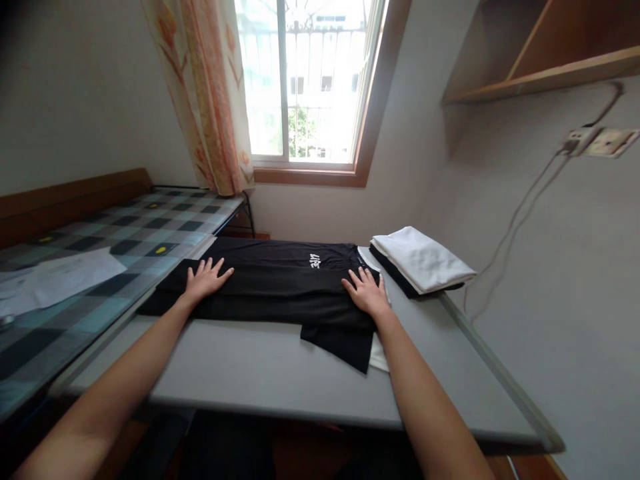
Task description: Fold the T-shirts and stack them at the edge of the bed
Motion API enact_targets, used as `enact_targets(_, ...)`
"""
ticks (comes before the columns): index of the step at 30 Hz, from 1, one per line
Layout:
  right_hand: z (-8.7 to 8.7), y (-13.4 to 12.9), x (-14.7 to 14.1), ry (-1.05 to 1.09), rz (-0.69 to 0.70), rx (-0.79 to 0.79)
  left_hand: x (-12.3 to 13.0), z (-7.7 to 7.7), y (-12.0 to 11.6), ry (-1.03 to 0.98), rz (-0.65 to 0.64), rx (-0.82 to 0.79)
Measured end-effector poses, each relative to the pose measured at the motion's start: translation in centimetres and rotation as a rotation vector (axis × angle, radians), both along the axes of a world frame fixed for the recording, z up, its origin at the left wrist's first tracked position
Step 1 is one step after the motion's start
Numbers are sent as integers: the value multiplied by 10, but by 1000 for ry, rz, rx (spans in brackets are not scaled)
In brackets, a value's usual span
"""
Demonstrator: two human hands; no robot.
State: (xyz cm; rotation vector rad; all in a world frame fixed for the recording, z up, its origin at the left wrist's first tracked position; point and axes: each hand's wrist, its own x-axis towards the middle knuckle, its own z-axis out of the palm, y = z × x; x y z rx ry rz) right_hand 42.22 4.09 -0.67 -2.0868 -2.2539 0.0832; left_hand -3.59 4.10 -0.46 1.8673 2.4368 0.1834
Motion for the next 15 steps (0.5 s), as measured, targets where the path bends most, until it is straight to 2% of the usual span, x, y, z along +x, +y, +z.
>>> enact_targets(3, -1, 1, 1, 6, -2, 4, 1, -1, -1, -26, 16, 53)
enact_targets(6, -1, 0, 0, 9, 0, 16, -11, -1, -3, -9, 81, 143)
enact_targets(9, 0, -1, -1, 7, 0, 22, -37, 3, -2, 90, 95, 163)
enact_targets(15, -1, -1, -1, 24, -4, 30, -96, 22, 12, 118, -21, 4)
